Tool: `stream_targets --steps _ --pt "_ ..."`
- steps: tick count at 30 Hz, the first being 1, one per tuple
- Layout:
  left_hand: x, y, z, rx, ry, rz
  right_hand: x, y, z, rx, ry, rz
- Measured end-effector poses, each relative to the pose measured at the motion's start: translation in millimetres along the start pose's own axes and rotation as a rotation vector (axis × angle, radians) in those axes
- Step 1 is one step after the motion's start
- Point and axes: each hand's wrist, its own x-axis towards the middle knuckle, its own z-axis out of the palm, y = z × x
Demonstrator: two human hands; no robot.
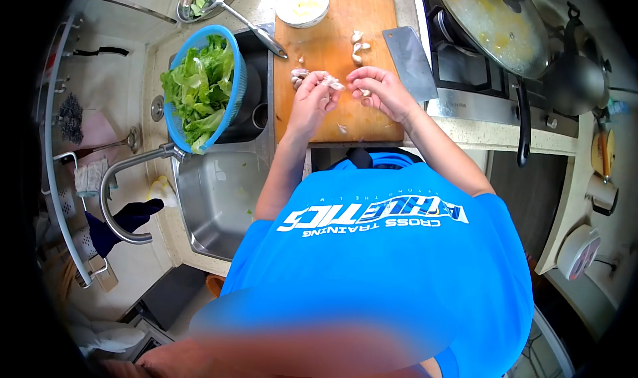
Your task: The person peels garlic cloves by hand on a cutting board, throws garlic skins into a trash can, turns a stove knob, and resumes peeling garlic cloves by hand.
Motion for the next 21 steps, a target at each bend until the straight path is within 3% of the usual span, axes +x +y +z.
stream_targets --steps 2,4,6,7,8,11,14,16,18,20,21 --pt "-7.3 9.7 5.7 -0.246 0.090 -0.052 1.8 6.0 -8.6 -0.095 0.132 0.037" --pt "-12.9 13.4 -0.1 -0.201 0.053 -0.043 -2.4 9.7 -9.3 -0.183 0.180 0.035" --pt "-20.6 16.6 1.1 -0.159 0.115 -0.076 -8.0 15.5 -7.0 -0.729 0.049 -0.225" --pt "-25.0 15.6 -1.4 -0.149 0.093 -0.070 -12.9 16.6 -0.5 -0.758 -0.031 -0.177" --pt "-30.4 14.2 -3.1 -0.149 0.098 -0.075 -19.9 12.1 3.8 -1.049 -0.096 -0.181" --pt "-42.5 7.5 -7.6 0.043 0.096 -0.097 -21.7 20.5 17.5 -1.325 -0.178 -0.392" --pt "-50.9 -3.7 -14.5 0.215 0.140 -0.026 -10.4 35.7 8.8 -1.337 -0.212 -0.559" --pt "-54.0 -8.9 -14.4 0.509 0.219 -0.039 -7.3 33.2 8.1 -1.336 -0.210 -0.564" --pt "-54.0 -13.5 -10.5 0.534 0.217 -0.066 -5.6 32.4 6.2 -1.317 -0.161 -0.463" --pt "-50.8 -18.2 -6.6 1.002 0.169 0.210 -6.5 29.7 8.4 -1.308 -0.135 -0.432" --pt "-49.6 -15.8 -2.2 1.020 0.170 0.248 -7.0 28.5 9.7 -1.301 -0.121 -0.407"
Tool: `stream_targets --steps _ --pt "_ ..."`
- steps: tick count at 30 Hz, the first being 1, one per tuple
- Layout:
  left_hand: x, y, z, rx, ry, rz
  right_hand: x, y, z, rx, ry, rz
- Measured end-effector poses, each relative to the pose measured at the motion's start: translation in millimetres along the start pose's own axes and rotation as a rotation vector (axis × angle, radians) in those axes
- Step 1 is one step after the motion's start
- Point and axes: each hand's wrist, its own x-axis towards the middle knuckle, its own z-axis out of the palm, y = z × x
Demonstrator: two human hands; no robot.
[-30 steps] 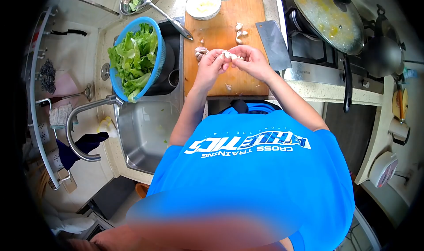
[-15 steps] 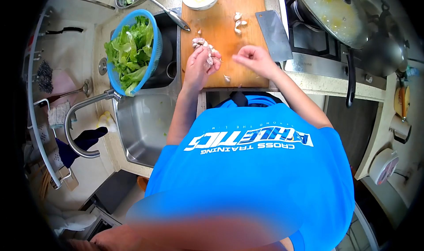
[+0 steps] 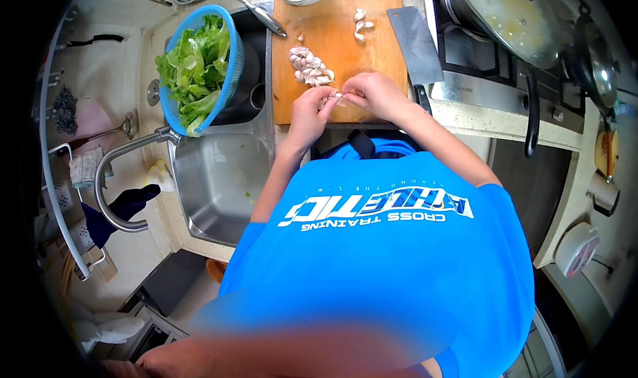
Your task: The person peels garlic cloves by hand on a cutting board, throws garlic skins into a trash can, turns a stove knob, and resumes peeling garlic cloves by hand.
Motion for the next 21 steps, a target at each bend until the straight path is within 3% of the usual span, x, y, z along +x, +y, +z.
stream_targets --steps 3,8,10,11,13,14,15,17,19,21 --pt "0.5 -2.8 5.4 0.117 0.021 0.086 -0.2 -0.5 -1.2 0.000 0.003 0.043" --pt "5.0 -6.7 10.8 0.053 0.070 0.087 -1.2 2.8 3.8 0.066 0.039 0.111" --pt "7.0 -7.7 12.2 -0.014 0.086 0.062 -1.7 10.1 9.0 0.477 0.026 0.246" --pt "7.7 -8.0 11.7 -0.109 0.063 -0.031 -4.2 13.4 8.7 0.477 0.025 0.247" --pt "8.3 -8.4 8.2 -0.202 0.040 -0.126 -7.6 4.0 -3.4 0.436 0.092 0.187" --pt "9.3 -7.4 4.2 -0.448 0.007 -0.240 -11.5 -2.1 -15.9 0.205 0.010 0.115" --pt "10.6 -5.9 1.6 -0.694 -0.026 -0.354 -16.8 -3.9 -17.8 0.205 0.010 0.116" --pt "11.8 -2.3 -2.0 -0.786 -0.010 -0.347 -26.6 -7.6 -18.3 -0.025 -0.056 -0.078" --pt "12.8 0.4 -8.3 -1.031 -0.075 -0.448 -31.1 -6.7 -16.3 -0.084 -0.170 -0.008" --pt "13.5 -0.5 -8.5 -1.089 -0.096 -0.469 -33.9 -4.1 -12.3 -0.210 -0.159 -0.131"
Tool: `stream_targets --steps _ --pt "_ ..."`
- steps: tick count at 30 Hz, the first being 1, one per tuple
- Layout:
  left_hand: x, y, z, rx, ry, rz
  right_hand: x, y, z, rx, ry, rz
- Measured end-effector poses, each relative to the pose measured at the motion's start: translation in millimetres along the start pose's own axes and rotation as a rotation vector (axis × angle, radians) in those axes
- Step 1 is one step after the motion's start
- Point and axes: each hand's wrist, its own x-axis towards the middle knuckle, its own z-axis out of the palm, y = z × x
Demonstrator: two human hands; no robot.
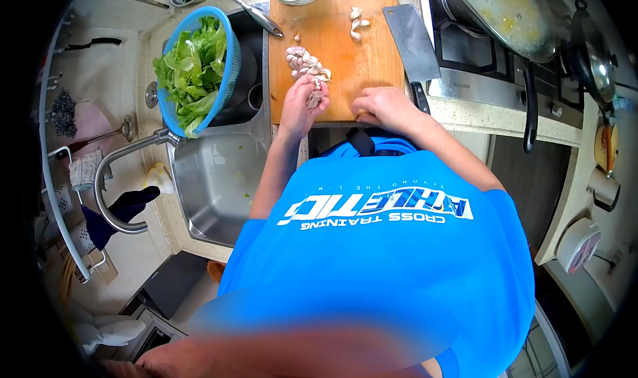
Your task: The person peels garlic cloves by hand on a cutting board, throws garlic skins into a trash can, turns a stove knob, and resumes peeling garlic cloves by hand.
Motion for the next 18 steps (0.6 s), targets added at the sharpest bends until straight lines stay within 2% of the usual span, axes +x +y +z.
stream_targets --steps 5,7,8,10,14,16,18 --pt "1.0 -3.6 -4.4 -0.042 -0.083 -0.050 -5.7 6.0 15.3 0.025 0.015 -0.005" --pt "-0.4 -4.4 -1.1 0.065 -0.049 -0.095 -4.4 9.2 14.5 0.109 0.274 0.016" --pt "0.2 -6.0 -0.3 0.065 -0.048 -0.093 -3.8 11.0 11.2 0.108 0.274 0.014" --pt "2.0 -10.8 1.6 0.125 -0.109 -0.108 1.7 3.8 -9.8 0.431 0.255 0.315" --pt "4.6 -15.2 17.0 0.134 -0.174 -0.127 16.9 -2.7 -13.5 0.649 0.295 0.254" --pt "3.7 -9.8 28.7 0.030 -0.232 -0.112 24.2 -6.1 -12.5 0.602 0.278 0.233" --pt "7.7 -16.5 31.2 0.025 -0.198 -0.093 30.0 -6.6 -8.1 0.456 0.324 0.298"
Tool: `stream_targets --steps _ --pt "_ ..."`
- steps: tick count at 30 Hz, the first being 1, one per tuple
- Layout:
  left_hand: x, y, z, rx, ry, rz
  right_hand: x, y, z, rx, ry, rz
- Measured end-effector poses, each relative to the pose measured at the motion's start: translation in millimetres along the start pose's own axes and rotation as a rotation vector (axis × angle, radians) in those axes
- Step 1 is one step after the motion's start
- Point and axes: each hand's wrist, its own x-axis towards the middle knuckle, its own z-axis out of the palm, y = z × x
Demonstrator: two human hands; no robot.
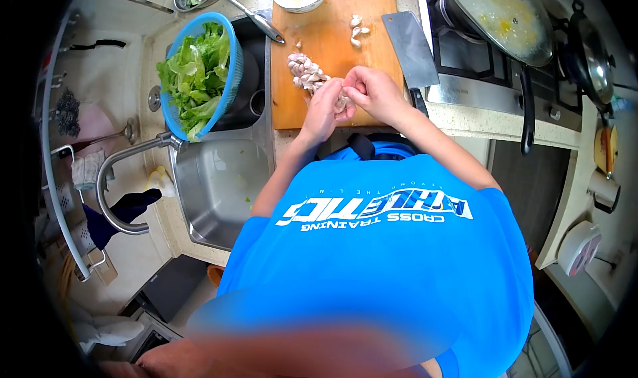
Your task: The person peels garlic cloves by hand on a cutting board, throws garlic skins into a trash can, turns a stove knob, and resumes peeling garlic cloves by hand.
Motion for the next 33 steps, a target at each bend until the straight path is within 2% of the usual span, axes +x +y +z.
stream_targets --steps 2,4,5,6,8,9,11,14,17,19,21,24,26,33 --pt "7.4 -9.2 -2.8 0.089 0.159 0.162 3.1 7.8 5.0 -0.069 0.050 -0.002" --pt "8.8 -4.0 -3.3 0.096 0.161 0.180 10.3 16.2 7.7 0.360 0.001 0.021" --pt "9.9 -1.6 -2.9 0.012 0.175 0.192 14.3 20.1 6.5 0.525 0.061 0.016" --pt "10.5 0.6 -2.3 -0.072 0.189 0.204 20.2 23.1 -2.3 0.361 0.150 -0.017" --pt "10.3 6.8 -1.6 -0.132 0.174 0.188 30.2 15.9 -20.1 -0.158 0.241 0.052" --pt "10.3 9.2 -0.8 -0.104 0.164 0.173 34.1 16.9 -20.2 -0.158 0.244 0.051" --pt "13.0 11.8 0.2 -0.072 0.147 0.163 42.7 19.9 -19.2 -0.450 0.314 0.034" --pt "15.5 14.5 0.3 -0.049 0.117 0.186 51.0 34.2 -11.6 -0.442 0.352 -0.032" --pt "15.2 21.4 0.7 -0.016 0.165 0.174 49.3 32.1 -12.4 -0.416 0.313 -0.053" --pt "17.1 24.6 -4.1 0.033 0.213 0.246 44.7 26.7 -13.6 -0.379 0.290 -0.093" --pt "18.9 29.4 -10.1 -0.008 0.215 0.263 38.0 18.7 -16.8 -0.180 0.225 -0.122" --pt "23.9 32.1 -13.3 -0.010 0.214 0.292 28.6 6.7 -23.0 -0.104 0.123 -0.157" --pt "26.2 35.2 -8.4 0.199 0.271 0.398 25.0 -0.5 -27.5 -0.124 0.106 -0.170" --pt "25.7 33.8 -3.1 0.553 0.244 0.410 25.0 -14.3 -40.4 -0.067 0.052 -0.134"
